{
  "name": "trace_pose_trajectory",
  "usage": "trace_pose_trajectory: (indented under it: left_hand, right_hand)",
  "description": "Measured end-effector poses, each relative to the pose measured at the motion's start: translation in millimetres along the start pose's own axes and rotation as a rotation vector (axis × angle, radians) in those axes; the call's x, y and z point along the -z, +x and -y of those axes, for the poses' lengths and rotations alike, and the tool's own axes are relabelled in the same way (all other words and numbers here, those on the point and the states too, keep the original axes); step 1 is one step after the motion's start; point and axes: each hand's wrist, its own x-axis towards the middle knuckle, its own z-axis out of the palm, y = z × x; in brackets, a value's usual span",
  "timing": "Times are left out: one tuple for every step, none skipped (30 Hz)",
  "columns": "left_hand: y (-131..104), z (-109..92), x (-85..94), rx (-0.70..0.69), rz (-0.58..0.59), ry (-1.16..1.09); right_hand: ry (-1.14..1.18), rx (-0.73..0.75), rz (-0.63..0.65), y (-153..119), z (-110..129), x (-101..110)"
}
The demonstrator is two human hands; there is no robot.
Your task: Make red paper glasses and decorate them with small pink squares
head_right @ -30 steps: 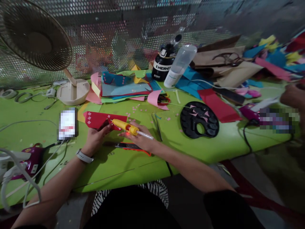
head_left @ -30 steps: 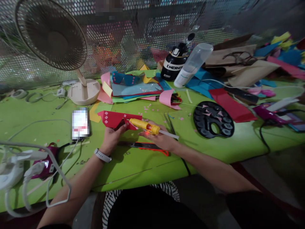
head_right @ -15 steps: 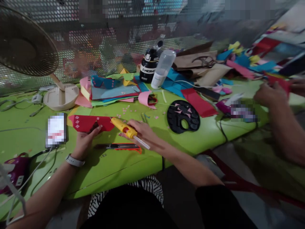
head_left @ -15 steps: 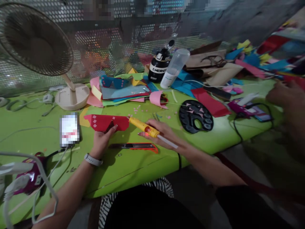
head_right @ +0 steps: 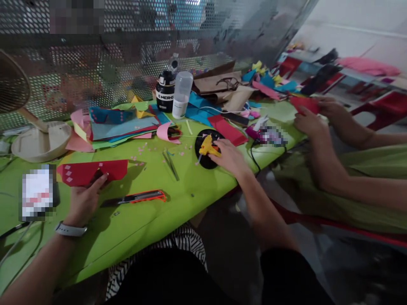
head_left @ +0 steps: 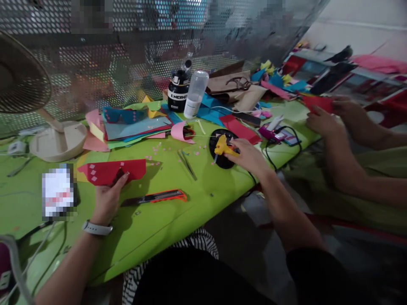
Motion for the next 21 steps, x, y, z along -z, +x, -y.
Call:
trace_pose_trajectory:
  left_hand:
    - [0, 0, -0.2, 0.003, 0.001, 0.003]
    - [0, -1, -0.4, 0.005, 0.001, 0.006]
    - [0, -1, -0.6, 0.006, 0.002, 0.006]
    - [0, -1, -0.7, 0.005, 0.003, 0.003]
    - [0, -2, -0.8, 0.004, 0.006, -0.003]
    - [-1, -3, -0.9, 0.002, 0.008, -0.008]
    - [-1, -3, -0.8, 0.002, 0.007, -0.010]
    - [-1, -4, -0.8, 0.003, 0.002, -0.010]
    - [-2, -4, -0.7, 0.004, -0.003, -0.004]
    - [-2, -5, -0.5, 0.003, -0.008, 0.004]
    - [-2, -5, -0.4, 0.001, -0.012, 0.012]
    - [-2, -5, -0.3, -0.002, -0.015, 0.017]
    - [-2, -4, -0.2, -0.003, -0.016, 0.021]
    - [-2, -4, -0.1, -0.002, -0.014, 0.019]
    - [-2, -3, 0.0, 0.002, -0.010, 0.014]
    - [-2, -3, -0.1, 0.006, -0.006, 0.008]
    - [-2, -3, -0.1, 0.012, 0.000, 0.007]
    - [-2, -3, -0.3, 0.016, 0.001, 0.012]
    - [-2, -3, -0.5, 0.020, 0.000, 0.020]
    - [-2, -4, -0.8, 0.022, -0.004, 0.029]
    - [-2, -4, -1.2, 0.023, -0.009, 0.037]
  right_hand:
    - [-0.005, 0.024, -0.055, -2, 9, 4]
    - [-0.001, 0.039, -0.106, -5, 23, 7]
    - [0.021, 0.045, -0.140, -8, 39, 9]
    - [0.068, 0.069, -0.096, -12, 57, 8]
    - [0.114, 0.101, 0.010, -17, 76, 6]
    - [0.126, 0.140, 0.140, -21, 93, 2]
    - [0.097, 0.158, 0.224, -25, 108, -4]
    - [0.059, 0.183, 0.281, -28, 120, -10]
    - [0.031, 0.187, 0.313, -29, 128, -16]
    - [0.017, 0.179, 0.333, -30, 131, -20]
    - [0.025, 0.160, 0.343, -30, 131, -23]
    - [0.060, 0.124, 0.345, -28, 128, -24]
    - [0.122, 0.077, 0.340, -26, 123, -23]
    - [0.214, 0.022, 0.334, -22, 117, -20]
    - [0.330, -0.034, 0.328, -19, 111, -17]
    - [0.463, -0.088, 0.321, -15, 105, -13]
    - [0.601, -0.139, 0.317, -10, 101, -9]
    - [0.736, -0.186, 0.313, -6, 98, -6]
    - [0.860, -0.228, 0.303, -3, 97, -2]
    - [0.968, -0.266, 0.287, 1, 96, 1]
    - [1.056, -0.295, 0.259, 5, 96, 3]
